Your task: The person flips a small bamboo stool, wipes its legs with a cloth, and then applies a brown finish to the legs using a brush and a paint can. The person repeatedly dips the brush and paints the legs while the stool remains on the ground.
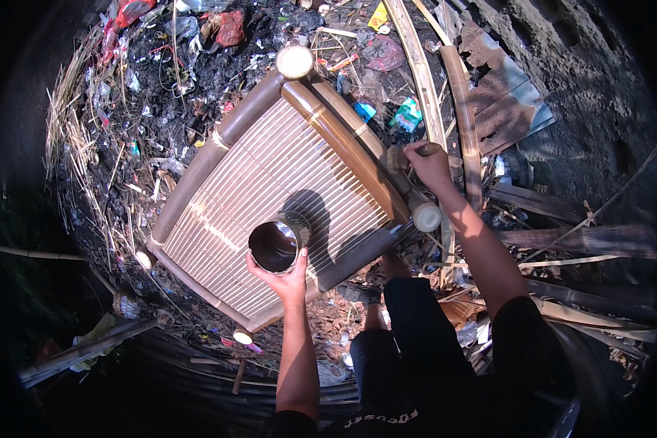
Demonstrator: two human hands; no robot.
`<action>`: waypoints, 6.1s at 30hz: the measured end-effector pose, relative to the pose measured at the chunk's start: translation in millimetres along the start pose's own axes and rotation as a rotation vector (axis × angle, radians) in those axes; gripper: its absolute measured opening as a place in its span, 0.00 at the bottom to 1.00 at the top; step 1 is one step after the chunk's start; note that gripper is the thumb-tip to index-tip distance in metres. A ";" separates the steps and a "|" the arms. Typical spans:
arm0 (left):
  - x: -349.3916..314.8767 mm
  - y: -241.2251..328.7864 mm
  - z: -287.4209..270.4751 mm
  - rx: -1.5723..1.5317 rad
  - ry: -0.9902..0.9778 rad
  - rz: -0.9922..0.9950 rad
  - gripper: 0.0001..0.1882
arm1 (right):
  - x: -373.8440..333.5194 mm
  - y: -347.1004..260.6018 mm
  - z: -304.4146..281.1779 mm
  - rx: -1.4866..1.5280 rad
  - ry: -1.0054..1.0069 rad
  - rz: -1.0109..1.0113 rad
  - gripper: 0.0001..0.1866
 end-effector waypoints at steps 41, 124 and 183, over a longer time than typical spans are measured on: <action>32.5 -54.5 107.0 -0.064 0.224 -0.199 0.23 | 62.3 -8.7 9.2 -0.390 -1.400 0.039 0.10; 23.2 -69.8 103.1 0.129 0.146 0.052 0.41 | -131.5 -49.3 -32.9 -0.537 -0.200 0.074 0.08; 35.1 -69.0 143.1 0.460 0.231 -0.117 0.33 | 177.9 -111.8 79.7 0.966 -0.353 -0.198 0.12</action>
Point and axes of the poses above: each hand's wrist, its own x-axis towards the middle knuckle, its own z-axis out of the palm, y = z × x, the point moved 4 cm from there along x, towards the middle knuckle, and after that the axes turned 10 degrees about -y, right-handed, at the moved point
